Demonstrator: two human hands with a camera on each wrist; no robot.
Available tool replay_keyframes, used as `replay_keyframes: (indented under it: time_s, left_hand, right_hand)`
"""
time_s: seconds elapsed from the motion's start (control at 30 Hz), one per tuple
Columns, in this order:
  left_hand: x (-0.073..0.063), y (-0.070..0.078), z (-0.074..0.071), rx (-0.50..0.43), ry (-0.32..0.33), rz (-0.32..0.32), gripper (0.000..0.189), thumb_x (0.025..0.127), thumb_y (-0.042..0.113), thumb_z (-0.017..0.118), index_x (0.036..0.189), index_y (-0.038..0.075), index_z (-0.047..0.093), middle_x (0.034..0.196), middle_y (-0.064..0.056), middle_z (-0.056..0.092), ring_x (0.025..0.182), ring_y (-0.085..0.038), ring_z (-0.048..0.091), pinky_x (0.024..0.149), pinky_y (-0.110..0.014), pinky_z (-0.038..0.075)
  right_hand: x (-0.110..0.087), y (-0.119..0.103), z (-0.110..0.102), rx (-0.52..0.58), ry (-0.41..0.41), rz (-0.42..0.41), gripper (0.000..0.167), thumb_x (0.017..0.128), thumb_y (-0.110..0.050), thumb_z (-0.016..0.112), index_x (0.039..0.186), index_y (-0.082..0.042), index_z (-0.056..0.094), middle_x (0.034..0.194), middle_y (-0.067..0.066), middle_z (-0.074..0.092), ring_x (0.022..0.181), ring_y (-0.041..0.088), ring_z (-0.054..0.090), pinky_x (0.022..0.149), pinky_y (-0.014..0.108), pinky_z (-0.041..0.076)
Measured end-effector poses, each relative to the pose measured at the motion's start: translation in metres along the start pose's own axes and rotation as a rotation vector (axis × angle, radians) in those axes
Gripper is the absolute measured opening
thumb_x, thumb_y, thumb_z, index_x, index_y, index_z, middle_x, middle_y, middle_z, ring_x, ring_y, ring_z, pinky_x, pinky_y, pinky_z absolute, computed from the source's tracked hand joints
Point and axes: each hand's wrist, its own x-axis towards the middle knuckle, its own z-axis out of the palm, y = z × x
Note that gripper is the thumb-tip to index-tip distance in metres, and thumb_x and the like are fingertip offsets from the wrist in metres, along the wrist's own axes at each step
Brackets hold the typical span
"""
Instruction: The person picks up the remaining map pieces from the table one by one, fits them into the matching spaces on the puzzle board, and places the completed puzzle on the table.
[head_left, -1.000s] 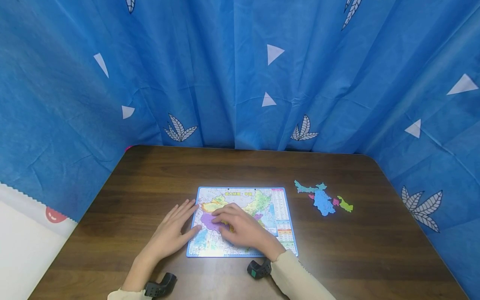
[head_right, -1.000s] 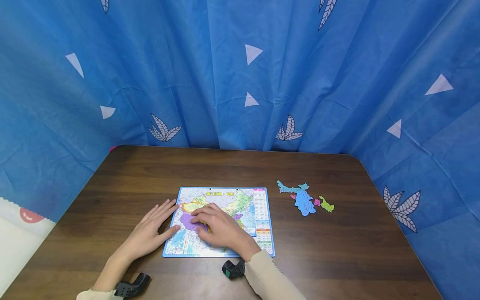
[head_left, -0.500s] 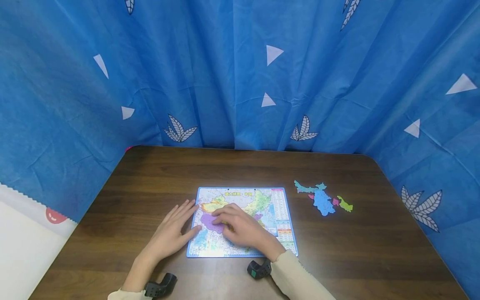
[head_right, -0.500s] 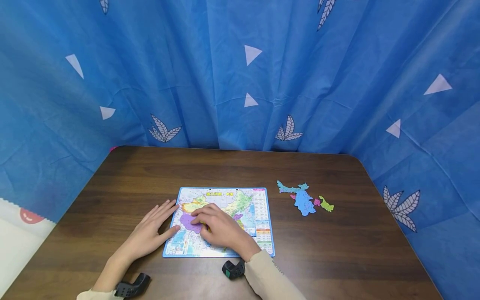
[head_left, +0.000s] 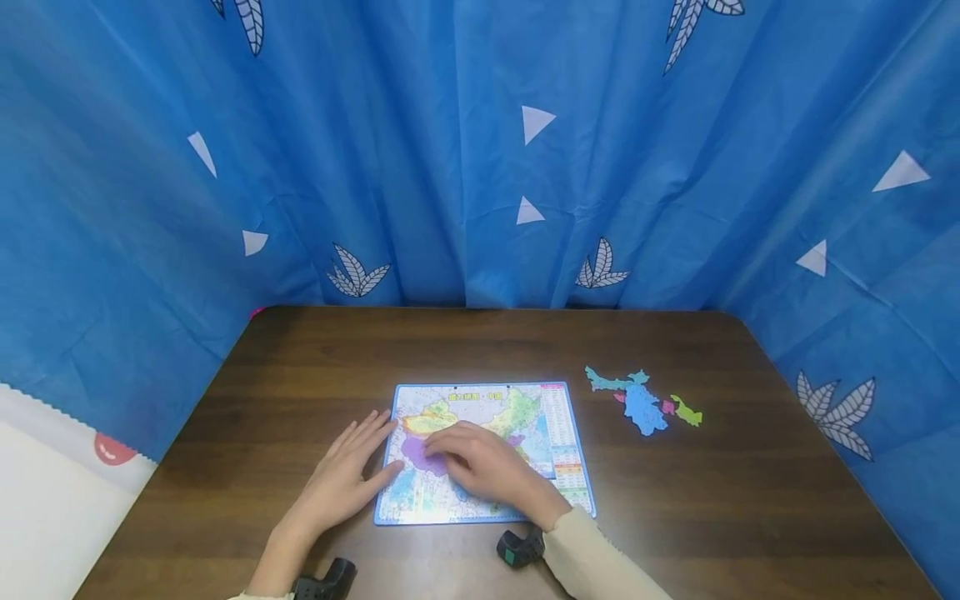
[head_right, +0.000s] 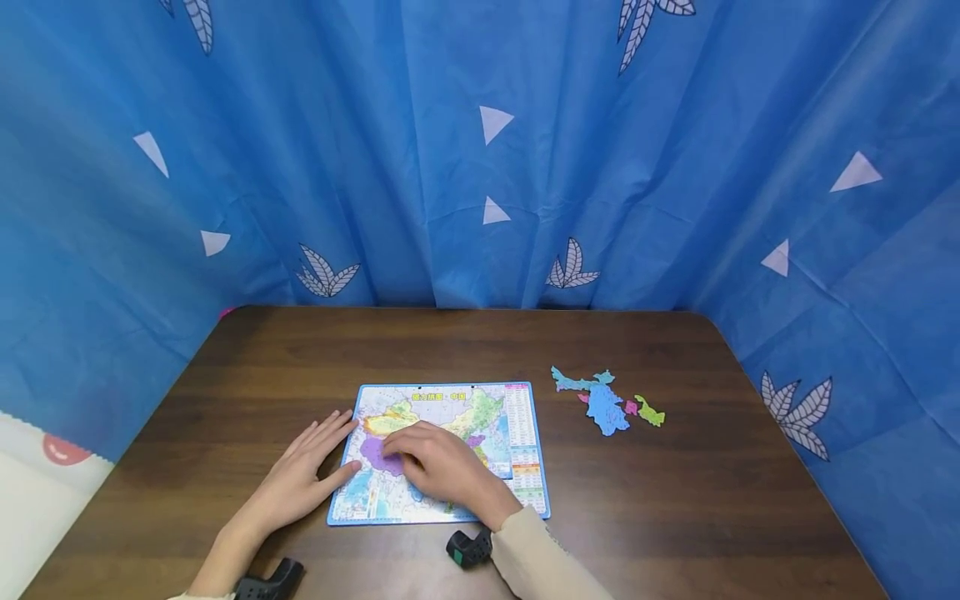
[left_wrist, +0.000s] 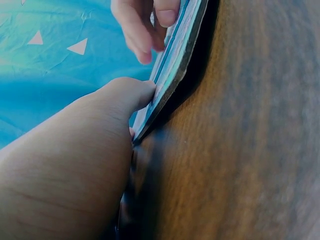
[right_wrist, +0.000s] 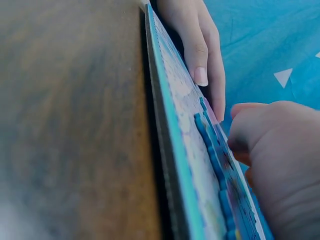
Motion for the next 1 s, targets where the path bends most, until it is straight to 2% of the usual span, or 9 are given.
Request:
replay_keyframes:
  time_s: [0.07, 0.23, 0.3, 0.43, 0.57, 0.77, 1.0]
  left_hand:
    - [0.000, 0.001, 0.000, 0.001, 0.003, -0.002, 0.067, 0.098, 0.048, 0.066, 0.152, 0.011, 0.052, 0.161, -0.014, 0.043, 0.152, -0.036, 0.035, 0.125, -0.060, 0.020]
    - [0.002, 0.003, -0.002, 0.012, 0.011, -0.007, 0.067, 0.097, 0.047, 0.068, 0.151, 0.010, 0.053, 0.161, -0.014, 0.044, 0.152, -0.037, 0.036, 0.125, -0.059, 0.021]
    - [0.001, 0.004, -0.001, 0.016, 0.010, -0.011, 0.068, 0.097, 0.048, 0.068, 0.151, 0.010, 0.053, 0.161, -0.013, 0.045, 0.152, -0.037, 0.035, 0.125, -0.059, 0.022]
    - [-0.001, 0.004, 0.001, 0.019, 0.004, -0.021, 0.068, 0.097, 0.049, 0.067, 0.151, 0.010, 0.053, 0.161, -0.012, 0.045, 0.152, -0.035, 0.035, 0.125, -0.059, 0.022]
    - [0.000, 0.004, 0.001, 0.019, 0.006, -0.020, 0.068, 0.097, 0.049, 0.066, 0.151, 0.010, 0.052, 0.161, -0.012, 0.044, 0.153, -0.035, 0.035, 0.125, -0.058, 0.022]
    - [0.000, 0.004, 0.001, 0.021, 0.007, -0.022, 0.069, 0.097, 0.051, 0.065, 0.151, 0.010, 0.053, 0.161, -0.012, 0.045, 0.152, -0.036, 0.035, 0.125, -0.059, 0.022]
    - [-0.001, 0.006, 0.000, 0.015, -0.008, -0.039, 0.069, 0.097, 0.053, 0.064, 0.152, 0.011, 0.052, 0.161, -0.011, 0.045, 0.153, -0.035, 0.034, 0.125, -0.059, 0.022]
  right_hand:
    - [-0.002, 0.001, 0.000, 0.018, 0.041, -0.003, 0.028, 0.101, -0.010, 0.063, 0.126, -0.019, 0.072, 0.130, -0.008, 0.071, 0.123, 0.007, 0.064, 0.107, 0.026, 0.051]
    - [-0.005, 0.002, -0.007, 0.050, 0.123, 0.064, 0.034, 0.097, -0.010, 0.067, 0.129, -0.021, 0.070, 0.130, -0.011, 0.070, 0.122, 0.008, 0.063, 0.104, 0.029, 0.054]
    - [-0.006, 0.002, -0.010, 0.058, 0.142, 0.092, 0.033, 0.097, -0.011, 0.068, 0.128, -0.021, 0.070, 0.129, -0.011, 0.070, 0.122, 0.009, 0.063, 0.104, 0.031, 0.055]
    - [-0.010, 0.004, -0.011, 0.058, 0.181, 0.096, 0.032, 0.096, -0.012, 0.070, 0.126, -0.021, 0.071, 0.127, -0.009, 0.072, 0.119, 0.009, 0.065, 0.101, 0.032, 0.057]
    - [-0.015, 0.008, -0.012, 0.063, 0.235, 0.076, 0.030, 0.095, -0.010, 0.070, 0.124, -0.019, 0.072, 0.125, -0.009, 0.072, 0.117, 0.010, 0.065, 0.099, 0.032, 0.058]
    - [-0.026, 0.016, -0.015, 0.059, 0.365, 0.027, 0.028, 0.092, -0.004, 0.071, 0.117, -0.015, 0.075, 0.117, -0.007, 0.075, 0.106, 0.009, 0.067, 0.087, 0.026, 0.059]
    - [-0.038, 0.025, -0.020, 0.039, 0.507, -0.031, 0.026, 0.089, 0.002, 0.070, 0.109, -0.013, 0.076, 0.111, -0.005, 0.076, 0.105, 0.014, 0.069, 0.092, 0.030, 0.059]
